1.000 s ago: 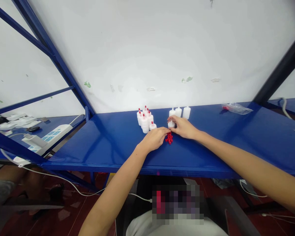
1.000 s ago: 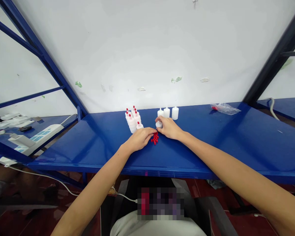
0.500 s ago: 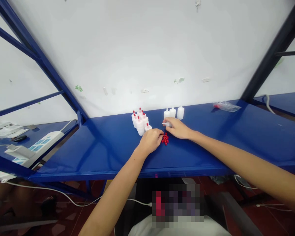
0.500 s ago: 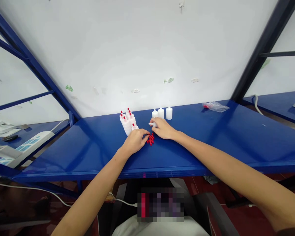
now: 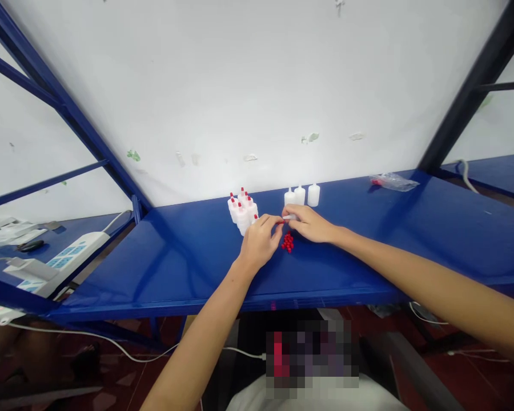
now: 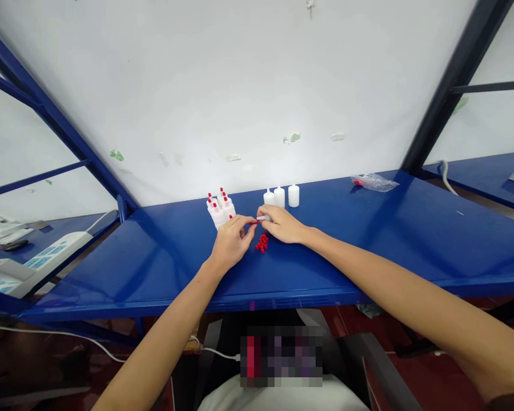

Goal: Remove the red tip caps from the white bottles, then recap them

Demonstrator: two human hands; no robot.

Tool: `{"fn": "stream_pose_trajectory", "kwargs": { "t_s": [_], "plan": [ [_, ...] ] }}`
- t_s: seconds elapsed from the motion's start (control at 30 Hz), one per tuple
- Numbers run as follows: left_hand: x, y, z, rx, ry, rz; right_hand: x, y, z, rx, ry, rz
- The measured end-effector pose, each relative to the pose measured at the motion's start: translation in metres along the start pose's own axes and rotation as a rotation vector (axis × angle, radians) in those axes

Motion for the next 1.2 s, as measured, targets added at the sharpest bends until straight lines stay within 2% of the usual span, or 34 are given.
{"fn": "stream_pose_trajectory", "kwargs": {
  "t_s": [0.3,0.47,0.87,1.03,1.2],
  "plan": [
    [0.001,-0.006,0.009,0.007,0.052,0.118,0.007,-0.004,-0.008,-0.148,-0.049,-0.054],
    [0.003,-0.004,0.011,0.069,0.060,0.116,0.009,-0.003,-0.011,-0.161,-0.096,-0.082],
    [0.006,-0.002,0.008,0.084,0.024,0.073,0.010,-0.001,-0.015,-0.083,-0.065,-0.148],
    [0.005,-0.002,0.010,0.169,0.006,0.110,0.013,-0.001,-0.020,-0.144,-0.070,-0.201],
    [0.005,-0.001,0.008,0.225,-0.059,0.155,0.013,0.001,-0.020,-0.176,-0.041,-0.180]
  ]
}}
Point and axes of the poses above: each hand's wrist, its own x-axis away from the middle knuckle, its own y-axis out of the palm, z = x × y, the point moved 4 cm from there along -x, towards the middle knuckle, and after that the axes turned 15 degrees about y, right-handed, at the moved point
